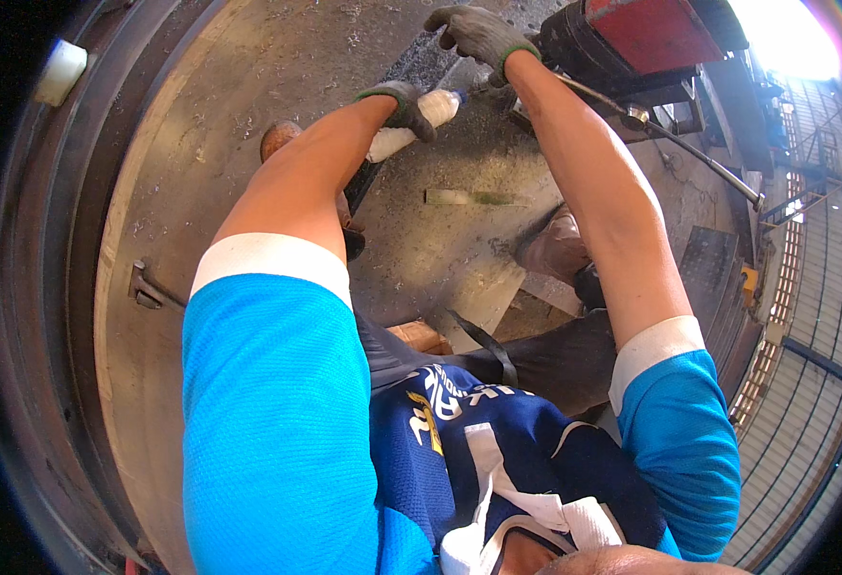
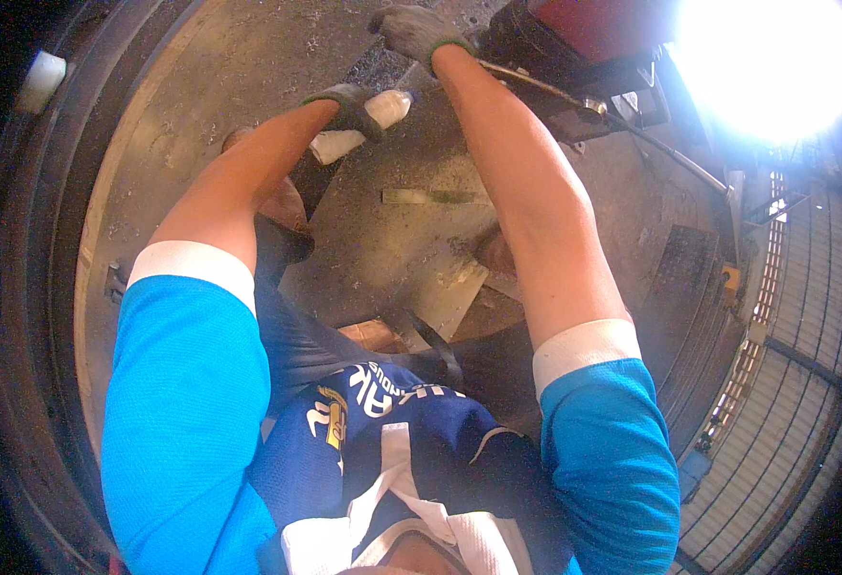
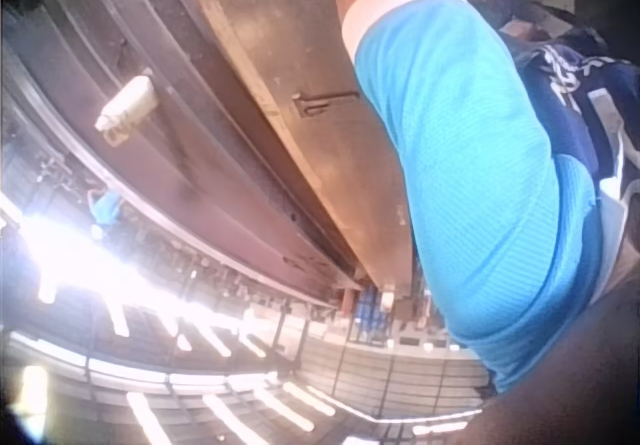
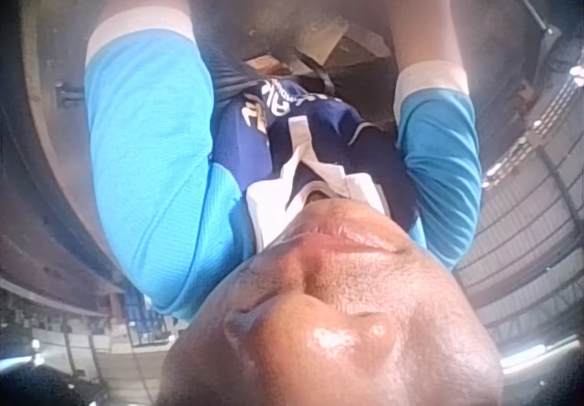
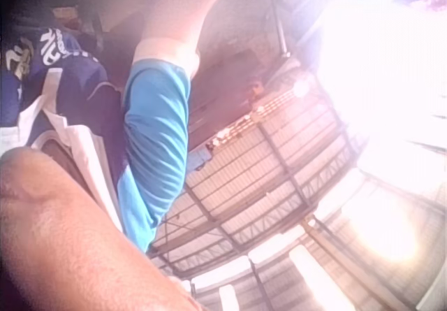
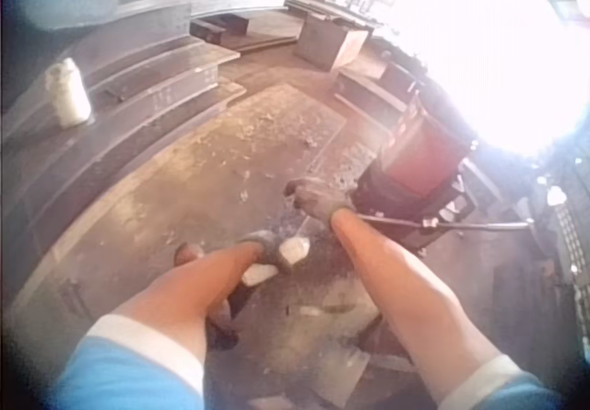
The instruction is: The person operates a drill press to create holes in a metal plate. They apply liquid from a bottle to the drilling site, adjust the machine's handle, and clear away metal shavings with their gloved hands.
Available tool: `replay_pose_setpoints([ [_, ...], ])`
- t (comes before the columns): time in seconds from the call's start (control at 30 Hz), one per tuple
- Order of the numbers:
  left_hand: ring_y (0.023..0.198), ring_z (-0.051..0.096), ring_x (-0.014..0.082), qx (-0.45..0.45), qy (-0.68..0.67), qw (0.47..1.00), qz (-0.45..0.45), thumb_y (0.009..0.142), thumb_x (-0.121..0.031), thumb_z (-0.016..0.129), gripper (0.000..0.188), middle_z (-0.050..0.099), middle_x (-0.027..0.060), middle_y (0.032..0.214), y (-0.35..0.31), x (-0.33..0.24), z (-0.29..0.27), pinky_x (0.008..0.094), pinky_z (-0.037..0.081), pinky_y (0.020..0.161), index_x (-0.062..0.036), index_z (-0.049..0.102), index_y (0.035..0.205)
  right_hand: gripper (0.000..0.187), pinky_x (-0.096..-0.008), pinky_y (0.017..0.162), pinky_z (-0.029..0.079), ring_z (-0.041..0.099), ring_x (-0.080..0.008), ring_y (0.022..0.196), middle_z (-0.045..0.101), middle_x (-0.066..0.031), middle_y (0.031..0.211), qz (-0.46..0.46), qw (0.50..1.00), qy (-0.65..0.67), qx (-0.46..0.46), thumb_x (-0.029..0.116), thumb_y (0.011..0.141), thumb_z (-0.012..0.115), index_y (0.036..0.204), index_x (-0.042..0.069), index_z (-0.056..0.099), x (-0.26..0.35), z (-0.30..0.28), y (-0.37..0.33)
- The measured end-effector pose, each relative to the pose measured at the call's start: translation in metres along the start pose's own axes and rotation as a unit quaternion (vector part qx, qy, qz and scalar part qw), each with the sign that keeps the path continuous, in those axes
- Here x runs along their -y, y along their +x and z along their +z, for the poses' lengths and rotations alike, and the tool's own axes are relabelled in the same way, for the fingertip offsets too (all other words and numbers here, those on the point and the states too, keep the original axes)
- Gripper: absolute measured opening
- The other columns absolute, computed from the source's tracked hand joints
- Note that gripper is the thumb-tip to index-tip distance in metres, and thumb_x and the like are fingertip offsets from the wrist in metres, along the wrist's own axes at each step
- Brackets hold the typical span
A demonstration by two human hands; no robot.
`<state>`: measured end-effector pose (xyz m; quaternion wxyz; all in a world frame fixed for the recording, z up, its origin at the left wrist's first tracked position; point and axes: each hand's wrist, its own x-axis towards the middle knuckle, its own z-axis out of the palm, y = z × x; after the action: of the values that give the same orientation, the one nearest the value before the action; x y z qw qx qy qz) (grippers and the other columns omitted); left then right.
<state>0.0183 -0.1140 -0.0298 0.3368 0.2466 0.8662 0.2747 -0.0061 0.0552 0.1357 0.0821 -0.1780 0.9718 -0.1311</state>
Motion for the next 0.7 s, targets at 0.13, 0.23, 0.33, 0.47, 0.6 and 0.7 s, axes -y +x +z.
replay_pose_setpoints([
  [0.13,0.122,0.065,0.0401,-0.022,0.023,0.999,0.042,0.07,-0.073,0.076,0.086,0.07,0.0232,0.126,-0.026,-0.023,-0.013,0.0491,0.051,0.099,-0.0056,0.072,0.124,0.037,-0.0422,0.1,0.052,0.066,-0.0327,0.116,0.071,-0.0177,0.121,-0.025,0.999,-0.021,-0.01,0.01,0.081,0.064,0.116,0.008,0.074,-0.002,0.005,0.003],
  [0.23,0.121,0.065,0.0417,-0.019,-0.042,0.999,-0.009,0.077,-0.08,0.067,0.091,0.07,0.0257,0.125,-0.061,-0.046,-0.027,0.0498,0.05,0.098,-0.0015,0.07,0.123,0.036,-0.0422,0.1,0.052,0.067,-0.0324,0.115,0.072,-0.0173,0.121,-0.016,1.0,-0.012,-0.007,0.009,0.082,0.063,0.117,0.007,0.074,0.006,-0.002,0.001],
  [0.33,0.118,0.066,0.0417,0.019,-0.009,0.999,-0.036,0.079,-0.083,0.062,0.095,0.07,0.0266,0.122,-0.083,-0.056,-0.044,0.0492,0.051,0.097,0.0007,0.069,0.123,0.035,-0.0423,0.099,0.052,0.068,-0.0315,0.114,0.072,-0.0164,0.121,0.128,0.982,0.136,0.019,0.012,0.086,0.058,0.117,0.007,0.073,0.019,-0.015,-0.004],
  [0.47,0.116,0.068,0.0404,0.046,0.108,0.993,0.012,0.076,-0.079,0.068,0.092,0.072,0.0246,0.119,-0.068,-0.05,-0.045,0.0469,0.052,0.096,0.0003,0.07,0.123,0.036,-0.0432,0.098,0.053,0.069,-0.0316,0.109,0.073,-0.016,0.116,0.07,0.995,0.068,0.0,0.018,0.091,0.053,0.118,0.006,0.073,0.033,-0.022,-0.011],
  [0.6,0.121,0.065,0.0362,0.063,0.168,0.982,0.051,0.07,-0.066,0.081,0.085,0.07,0.0203,0.127,-0.024,-0.039,-0.018,0.0459,0.05,0.103,-0.006,0.07,0.129,0.038,-0.0411,0.094,0.054,0.07,-0.0283,0.108,0.074,-0.0144,0.12,0.076,0.995,0.058,0.003,0.02,0.095,0.05,0.126,0.011,0.071,0.025,-0.015,-0.013],
  [0.7,0.127,0.062,0.0336,0.023,0.148,0.984,0.092,0.071,-0.061,0.084,0.083,0.067,0.0185,0.134,-0.017,-0.029,-0.015,0.0453,0.048,0.106,-0.0088,0.068,0.133,0.042,-0.0402,0.093,0.054,0.068,-0.0276,0.111,0.072,-0.0126,0.125,0.111,0.989,0.086,0.033,0.014,0.095,0.049,0.132,0.018,0.067,0.016,-0.005,-0.013],
])
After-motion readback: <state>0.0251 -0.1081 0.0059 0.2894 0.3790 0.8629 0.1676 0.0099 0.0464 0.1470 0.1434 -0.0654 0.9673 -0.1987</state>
